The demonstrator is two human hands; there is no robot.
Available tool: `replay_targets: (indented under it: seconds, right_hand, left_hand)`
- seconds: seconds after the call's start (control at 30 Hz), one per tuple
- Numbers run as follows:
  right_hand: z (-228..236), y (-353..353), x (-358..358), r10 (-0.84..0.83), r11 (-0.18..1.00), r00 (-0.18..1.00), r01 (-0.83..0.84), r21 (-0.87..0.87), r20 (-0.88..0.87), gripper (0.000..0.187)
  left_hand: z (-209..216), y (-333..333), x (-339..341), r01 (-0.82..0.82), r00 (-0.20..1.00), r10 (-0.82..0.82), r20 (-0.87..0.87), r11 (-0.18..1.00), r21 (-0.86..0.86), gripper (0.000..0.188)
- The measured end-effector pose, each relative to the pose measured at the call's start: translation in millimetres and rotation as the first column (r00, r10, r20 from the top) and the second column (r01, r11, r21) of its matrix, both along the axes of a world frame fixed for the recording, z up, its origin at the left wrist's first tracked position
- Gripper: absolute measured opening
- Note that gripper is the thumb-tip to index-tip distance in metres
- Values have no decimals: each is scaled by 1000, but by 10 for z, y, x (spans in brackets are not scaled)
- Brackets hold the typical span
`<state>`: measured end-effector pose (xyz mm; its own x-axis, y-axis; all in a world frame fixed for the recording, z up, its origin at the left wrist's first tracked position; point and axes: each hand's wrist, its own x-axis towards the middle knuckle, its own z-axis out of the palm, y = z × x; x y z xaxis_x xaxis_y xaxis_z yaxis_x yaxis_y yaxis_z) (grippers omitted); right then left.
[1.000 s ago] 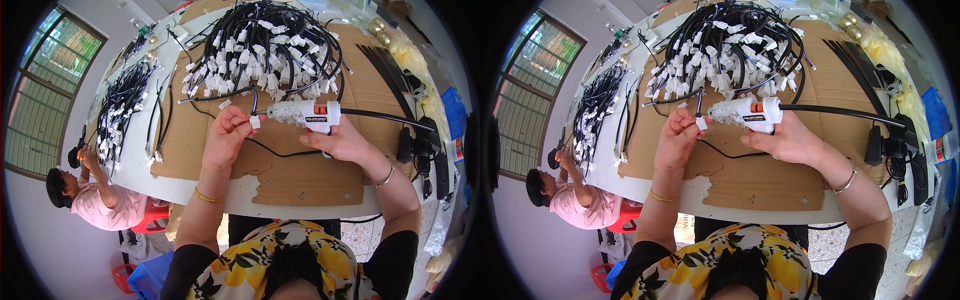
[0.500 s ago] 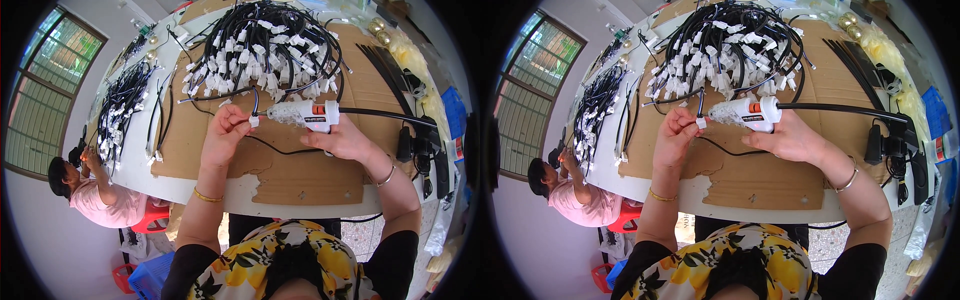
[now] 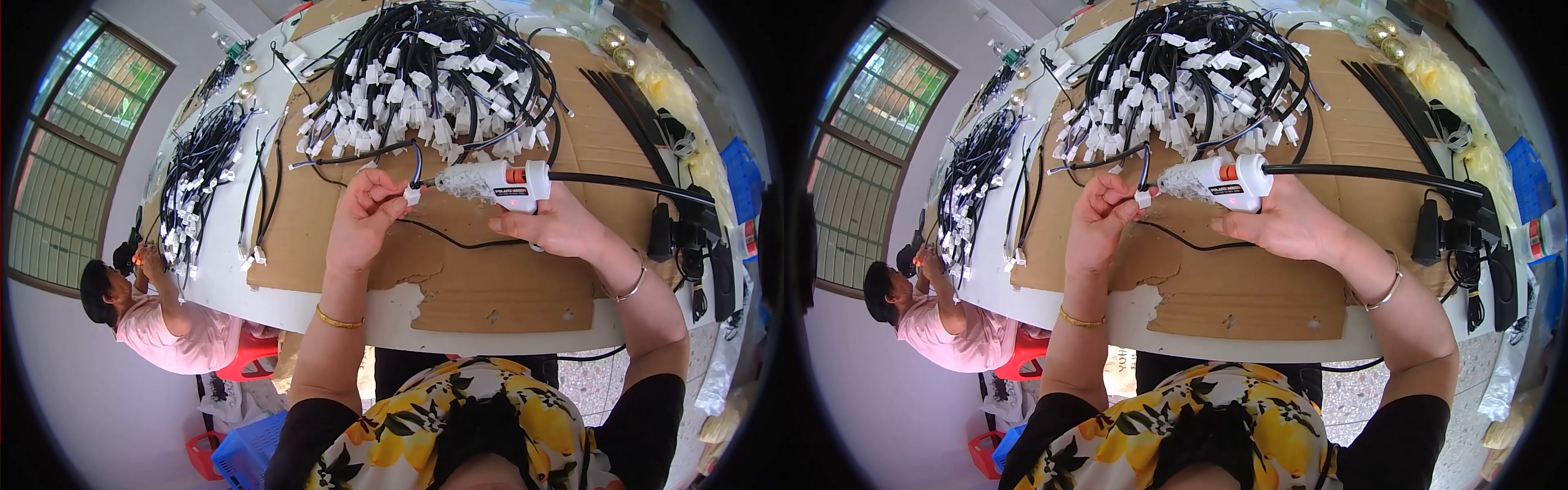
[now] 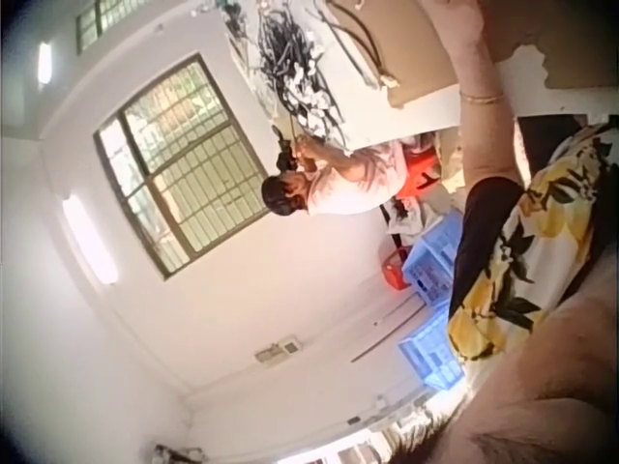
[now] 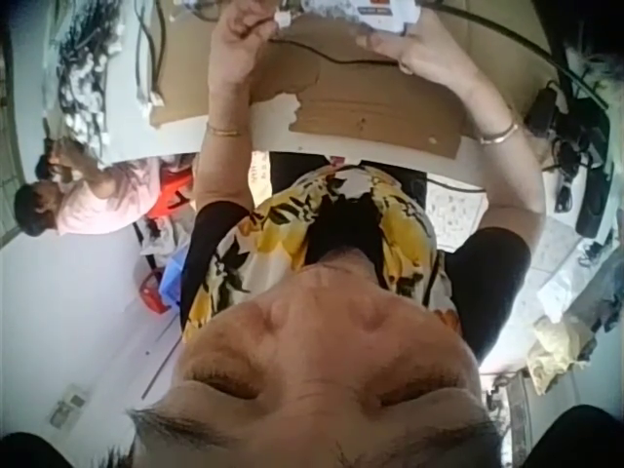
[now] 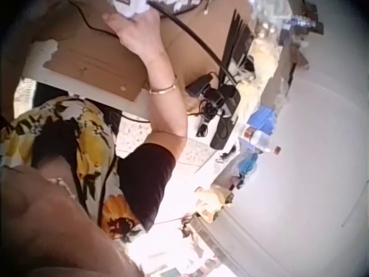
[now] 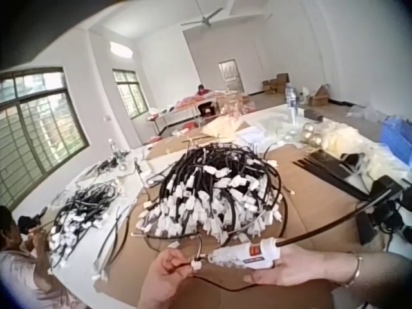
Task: Assembling decorative lights by using a hot glue gun to attach small white pieces to a wire frame.
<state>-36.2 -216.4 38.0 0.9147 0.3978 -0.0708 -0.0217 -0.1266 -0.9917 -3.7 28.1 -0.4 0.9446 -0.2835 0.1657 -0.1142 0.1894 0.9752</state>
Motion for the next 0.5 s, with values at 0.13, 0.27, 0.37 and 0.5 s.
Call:
replay_targets:
  seconds: [0.13,0.27,0.37,0.5]
  right_hand:
    - [11,-2,0,8,1000,1000,-8,3,20,13]
    - [21,-6,1,13,999,1000,-14,-52,-22,14]
    - [14,-8,1,6,999,1000,-6,-32,-2,14]
    - [41,-9,2,19,997,1000,-19,-75,-5,13]
  left_hand:
    - [-7,3,8,-5,1000,5,6,1000,10,16]
    - [-22,11,15,-23,1000,23,-9,999,24,17]
    - [12,-12,-2,-50,998,51,-26,998,24,18]
    - [20,-9,-9,-55,998,56,-15,998,34,18]
